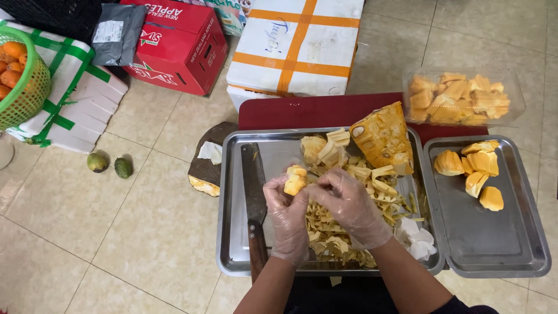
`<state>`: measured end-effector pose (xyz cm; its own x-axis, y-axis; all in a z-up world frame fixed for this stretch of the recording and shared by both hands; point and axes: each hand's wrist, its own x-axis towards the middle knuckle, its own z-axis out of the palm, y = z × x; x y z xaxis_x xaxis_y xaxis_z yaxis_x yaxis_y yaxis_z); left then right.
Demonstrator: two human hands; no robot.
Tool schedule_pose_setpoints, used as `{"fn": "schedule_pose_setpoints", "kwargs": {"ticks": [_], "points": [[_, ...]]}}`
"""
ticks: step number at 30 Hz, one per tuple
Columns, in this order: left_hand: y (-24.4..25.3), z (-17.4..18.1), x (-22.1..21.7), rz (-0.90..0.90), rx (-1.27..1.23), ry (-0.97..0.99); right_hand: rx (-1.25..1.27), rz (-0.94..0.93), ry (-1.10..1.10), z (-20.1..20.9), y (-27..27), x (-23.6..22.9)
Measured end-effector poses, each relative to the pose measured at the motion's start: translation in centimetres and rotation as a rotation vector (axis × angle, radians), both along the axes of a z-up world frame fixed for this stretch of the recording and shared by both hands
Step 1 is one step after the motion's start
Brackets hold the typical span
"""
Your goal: Extracting yellow fruit pods from a jackfruit core and placing them in a container.
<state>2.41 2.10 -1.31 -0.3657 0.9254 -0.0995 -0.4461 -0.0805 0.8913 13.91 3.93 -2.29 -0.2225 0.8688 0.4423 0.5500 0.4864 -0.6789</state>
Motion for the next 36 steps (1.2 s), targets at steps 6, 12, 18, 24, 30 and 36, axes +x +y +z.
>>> {"fn": "schedule_pose_setpoints", "kwargs": {"ticks": [6,12,18,24,30,36], "points": [[1.8,0.1,-1.3,0.049,-0.114,-0.566,-0.403,-0.268,0.379,-2.4,-0.2,2.1],[1.6,1.1,-3.2,-0.088,-0.217,-0.761,-0.385,-0.325,0.104,-2.8,-0.1,3.8],[1.9,-1.9,-3.1,-0.160,-0.208,-0.774,-0.626,-0.131,-0.219,-0.2,0.9,4.6],[1.6,-1.8,-2.6,-0.217,-0.270,-0.709,-0.180,-0.142,-0.684,-3.3,0.1,5.6],[1.2,-7.8,0.2,-0.287,-0.240,-0.763,-0.341,-0.298,-0.566,-7.7,-0.2,7.1],[1.8,-12.6,3.2,-0.356,-0.266,-0.722,-0.241,-0.259,-0.794,-12.8,-1.9,10.2]]}}
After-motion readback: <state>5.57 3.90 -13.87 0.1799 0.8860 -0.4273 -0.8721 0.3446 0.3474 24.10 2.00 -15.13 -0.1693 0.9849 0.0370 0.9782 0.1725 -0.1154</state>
